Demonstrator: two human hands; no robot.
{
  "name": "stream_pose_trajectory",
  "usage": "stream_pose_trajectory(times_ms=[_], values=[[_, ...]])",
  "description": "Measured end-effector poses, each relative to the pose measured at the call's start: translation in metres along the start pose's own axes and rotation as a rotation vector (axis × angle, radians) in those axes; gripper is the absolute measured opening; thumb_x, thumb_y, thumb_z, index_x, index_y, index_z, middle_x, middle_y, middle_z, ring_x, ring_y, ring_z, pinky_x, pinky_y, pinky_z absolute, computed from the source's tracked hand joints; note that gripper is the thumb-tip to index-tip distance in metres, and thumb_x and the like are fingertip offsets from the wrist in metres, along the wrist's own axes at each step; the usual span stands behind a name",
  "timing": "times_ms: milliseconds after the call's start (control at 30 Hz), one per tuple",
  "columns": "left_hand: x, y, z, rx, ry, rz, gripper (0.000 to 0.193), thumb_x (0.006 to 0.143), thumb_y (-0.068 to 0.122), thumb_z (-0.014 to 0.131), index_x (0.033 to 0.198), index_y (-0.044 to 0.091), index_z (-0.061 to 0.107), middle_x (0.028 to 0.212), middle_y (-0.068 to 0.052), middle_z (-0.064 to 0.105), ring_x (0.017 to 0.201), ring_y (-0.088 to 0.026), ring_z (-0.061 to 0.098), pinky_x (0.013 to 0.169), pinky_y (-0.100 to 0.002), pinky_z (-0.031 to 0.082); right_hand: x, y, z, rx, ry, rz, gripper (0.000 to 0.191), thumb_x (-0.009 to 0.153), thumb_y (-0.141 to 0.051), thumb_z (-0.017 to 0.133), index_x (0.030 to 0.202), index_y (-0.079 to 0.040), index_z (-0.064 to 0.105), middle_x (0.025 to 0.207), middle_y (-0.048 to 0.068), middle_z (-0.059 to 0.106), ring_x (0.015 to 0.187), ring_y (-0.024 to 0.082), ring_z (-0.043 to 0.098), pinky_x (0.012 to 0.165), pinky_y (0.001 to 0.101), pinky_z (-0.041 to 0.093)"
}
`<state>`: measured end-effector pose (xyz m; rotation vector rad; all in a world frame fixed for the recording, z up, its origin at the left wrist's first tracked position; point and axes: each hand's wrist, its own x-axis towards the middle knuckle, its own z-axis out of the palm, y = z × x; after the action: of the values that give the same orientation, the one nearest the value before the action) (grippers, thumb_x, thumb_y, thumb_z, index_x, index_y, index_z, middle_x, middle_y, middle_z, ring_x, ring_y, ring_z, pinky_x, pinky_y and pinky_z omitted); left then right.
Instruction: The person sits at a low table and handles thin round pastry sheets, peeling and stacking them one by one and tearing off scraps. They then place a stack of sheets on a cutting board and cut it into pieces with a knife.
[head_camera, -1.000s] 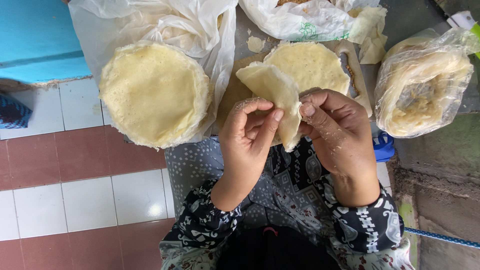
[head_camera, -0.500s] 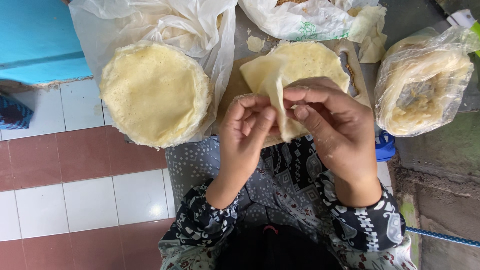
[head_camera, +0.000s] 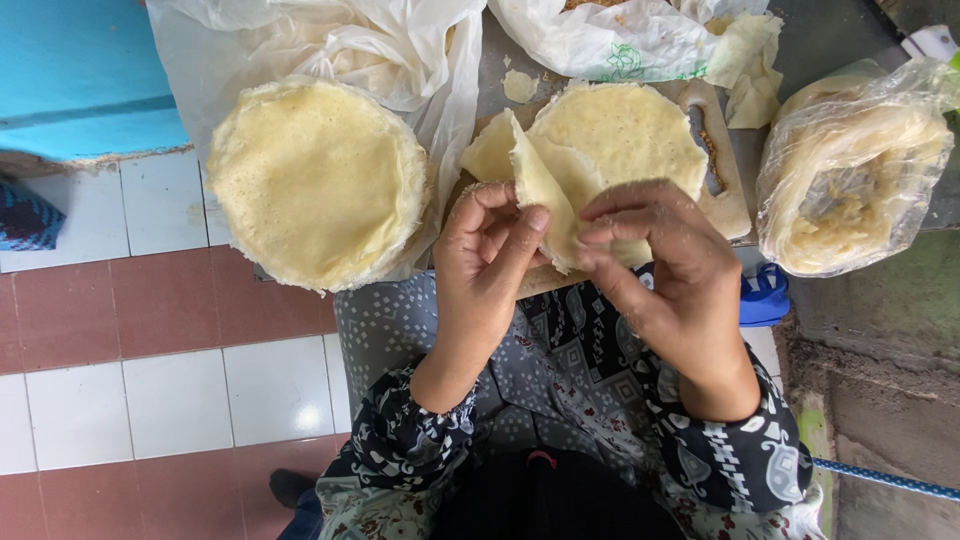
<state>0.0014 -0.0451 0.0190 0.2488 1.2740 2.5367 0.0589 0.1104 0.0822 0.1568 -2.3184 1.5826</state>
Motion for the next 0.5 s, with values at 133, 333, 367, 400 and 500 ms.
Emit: stream_pose_trajectory(times_ms=[133,333,367,400,500], values=[[-0.0013,-0.0003,-0.0026,0.049,0.012,0.041,0.024,0.106,0.007,0.068,0.125,-0.006,0.059,0.113,-0.009,0.067,0.101,-0.012,0.068,0.084,-0.027,0.059,-0.0056,0.0023,0.0004,-0.174,-0.012,0.027,0.029,0.081,0.003,0.084,0.105,0.004,0.068,0.117,0.014,0.070,0.110,0.021,0.068,0.095,0.0318,0.054],[-0.0058,0.0011,-0.0017,0.090,-0.038,0.027,0.038,0.103,0.002,0.070,0.138,-0.007,0.057,0.126,-0.011,0.068,0.116,-0.015,0.068,0.100,-0.029,0.058,-0.0071,0.0033,0.0051,-0.161,0.055,-0.012,0.025,0.088,0.002,0.083,0.108,0.004,0.069,0.117,0.015,0.072,0.108,0.022,0.071,0.094,0.0307,0.057],[-0.0053,0.0004,-0.0007,0.087,-0.045,0.020,0.039,0.103,0.002,0.070,0.139,-0.007,0.057,0.126,-0.012,0.068,0.117,-0.015,0.068,0.101,-0.029,0.058,-0.0076,0.0034,0.0047,-0.212,0.063,-0.024,0.024,0.088,0.003,0.082,0.108,0.004,0.069,0.116,0.015,0.072,0.107,0.022,0.071,0.093,0.0307,0.057],[-0.0060,0.0003,0.0006,0.083,-0.053,0.013,0.039,0.103,0.001,0.070,0.139,-0.006,0.057,0.127,-0.012,0.069,0.117,-0.015,0.068,0.102,-0.029,0.058,-0.0082,0.0039,0.0049,-0.263,0.071,-0.037,0.022,0.088,0.003,0.081,0.107,0.005,0.069,0.115,0.016,0.072,0.106,0.021,0.071,0.092,0.0307,0.056],[-0.0073,0.0013,0.0048,0.077,-0.039,-0.002,0.040,0.102,0.001,0.070,0.140,-0.005,0.057,0.127,-0.012,0.068,0.115,-0.015,0.068,0.098,-0.030,0.059,-0.0102,0.0068,0.0047,-0.122,0.103,0.061,0.016,0.094,0.007,0.073,0.109,0.006,0.070,0.116,0.015,0.072,0.104,0.018,0.070,0.091,0.0281,0.058]])
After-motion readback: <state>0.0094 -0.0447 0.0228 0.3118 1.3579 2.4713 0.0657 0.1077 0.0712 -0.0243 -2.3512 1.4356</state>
